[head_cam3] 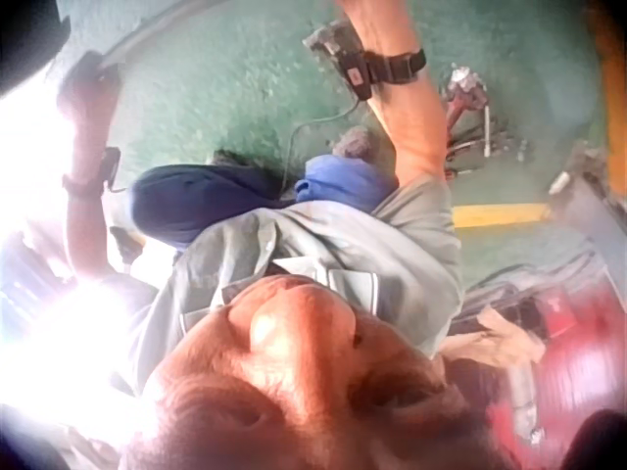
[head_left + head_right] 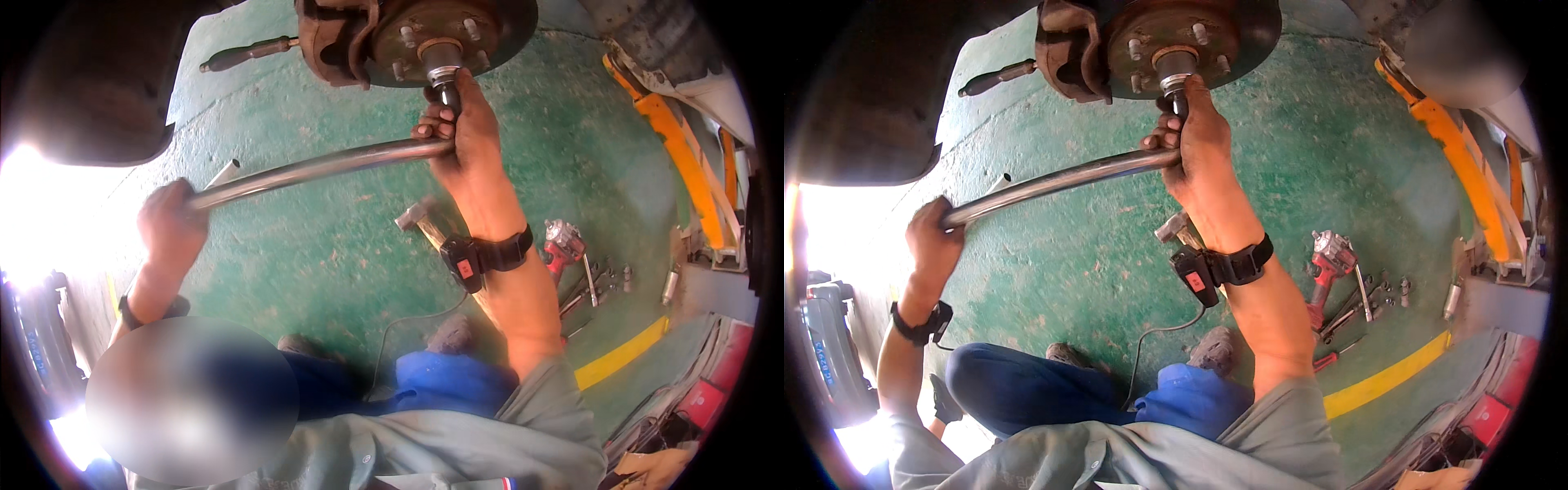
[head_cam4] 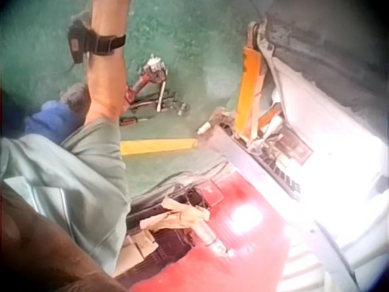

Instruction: The person uses a screwdriver and a lug wrench to remove components from the wheel hub assembly. The person then leverages a long metal bar to loosen and remove the central axle nut from the brake assembly.

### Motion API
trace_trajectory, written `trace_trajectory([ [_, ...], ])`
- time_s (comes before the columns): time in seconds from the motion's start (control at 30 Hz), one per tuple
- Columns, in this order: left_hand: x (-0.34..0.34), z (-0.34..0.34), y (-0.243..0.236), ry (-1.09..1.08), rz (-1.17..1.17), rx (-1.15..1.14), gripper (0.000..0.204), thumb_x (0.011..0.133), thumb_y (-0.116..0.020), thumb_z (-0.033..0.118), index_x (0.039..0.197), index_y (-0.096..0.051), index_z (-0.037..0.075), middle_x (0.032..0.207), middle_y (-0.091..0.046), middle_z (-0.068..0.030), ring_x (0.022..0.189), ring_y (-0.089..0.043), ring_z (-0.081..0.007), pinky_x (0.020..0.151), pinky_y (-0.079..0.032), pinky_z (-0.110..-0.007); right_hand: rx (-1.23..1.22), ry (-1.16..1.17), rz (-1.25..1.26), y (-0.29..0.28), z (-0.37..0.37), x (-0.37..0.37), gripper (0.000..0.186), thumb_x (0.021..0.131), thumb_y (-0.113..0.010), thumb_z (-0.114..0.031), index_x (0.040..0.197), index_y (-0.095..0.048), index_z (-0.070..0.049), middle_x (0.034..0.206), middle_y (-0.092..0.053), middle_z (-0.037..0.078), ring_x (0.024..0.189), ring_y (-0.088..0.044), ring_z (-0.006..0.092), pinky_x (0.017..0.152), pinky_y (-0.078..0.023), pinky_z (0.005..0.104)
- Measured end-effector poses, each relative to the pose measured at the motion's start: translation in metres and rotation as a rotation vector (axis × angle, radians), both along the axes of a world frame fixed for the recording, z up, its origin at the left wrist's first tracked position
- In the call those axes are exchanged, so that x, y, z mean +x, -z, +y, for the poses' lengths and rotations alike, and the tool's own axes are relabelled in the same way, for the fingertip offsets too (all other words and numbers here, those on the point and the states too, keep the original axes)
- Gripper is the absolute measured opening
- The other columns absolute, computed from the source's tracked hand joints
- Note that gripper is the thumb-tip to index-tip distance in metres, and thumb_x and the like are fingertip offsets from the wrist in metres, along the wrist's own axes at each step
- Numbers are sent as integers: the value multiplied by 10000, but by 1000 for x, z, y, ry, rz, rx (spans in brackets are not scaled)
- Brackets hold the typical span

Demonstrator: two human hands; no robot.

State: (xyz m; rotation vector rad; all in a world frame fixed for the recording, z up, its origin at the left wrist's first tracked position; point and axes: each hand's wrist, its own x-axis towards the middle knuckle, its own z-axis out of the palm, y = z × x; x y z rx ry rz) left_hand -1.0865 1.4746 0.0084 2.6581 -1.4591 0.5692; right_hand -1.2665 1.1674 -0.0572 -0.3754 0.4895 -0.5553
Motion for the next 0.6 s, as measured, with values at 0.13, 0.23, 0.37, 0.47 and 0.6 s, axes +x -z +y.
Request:
trace_trajectory([
  [0.13,10,-19,101,-131,631,276,200,879,-651,198,999,-609,44,875,-664,-186,784,-659,-347,671,-518,-413,-151,77,278,-10,-2,-5,416,964,-551,-431,875,-530,-25,581,-352,-62,471,-312,71,545,-391,278],
  [0.23,0,-56,200,-122,845,451,391,922,-566,418,1150,-566,99,1018,-665,-187,969,-635,-376,810,-506,-458,-398,81,407,-1,-5,3,449,939,-589,-452,812,-538,-25,567,-404,-45,451,-386,89,485,-400,296],
  [0.37,-54,-136,271,-13,857,471,432,903,-557,436,1183,-580,108,1019,-670,-191,976,-632,-384,828,-507,-449,-1115,204,720,18,-17,-1,507,923,-611,-460,720,-540,-1,537,-452,3,426,-474,115,407,-385,293],
  [0.47,-62,-135,255,-97,1047,327,383,888,-562,417,1081,-636,93,953,-682,-188,943,-643,-376,814,-509,-459,-1152,227,772,27,-15,-18,500,928,-603,-466,756,-546,0,544,-444,0,425,-451,101,408,-384,280],
  [0.6,-43,-95,198,16,833,563,314,853,-583,364,968,-679,89,882,-689,-181,843,-654,-383,748,-512,-474,-729,66,562,12,-2,-40,444,945,-586,-456,885,-538,-18,582,-401,-44,447,-356,70,445,-379,275],
])
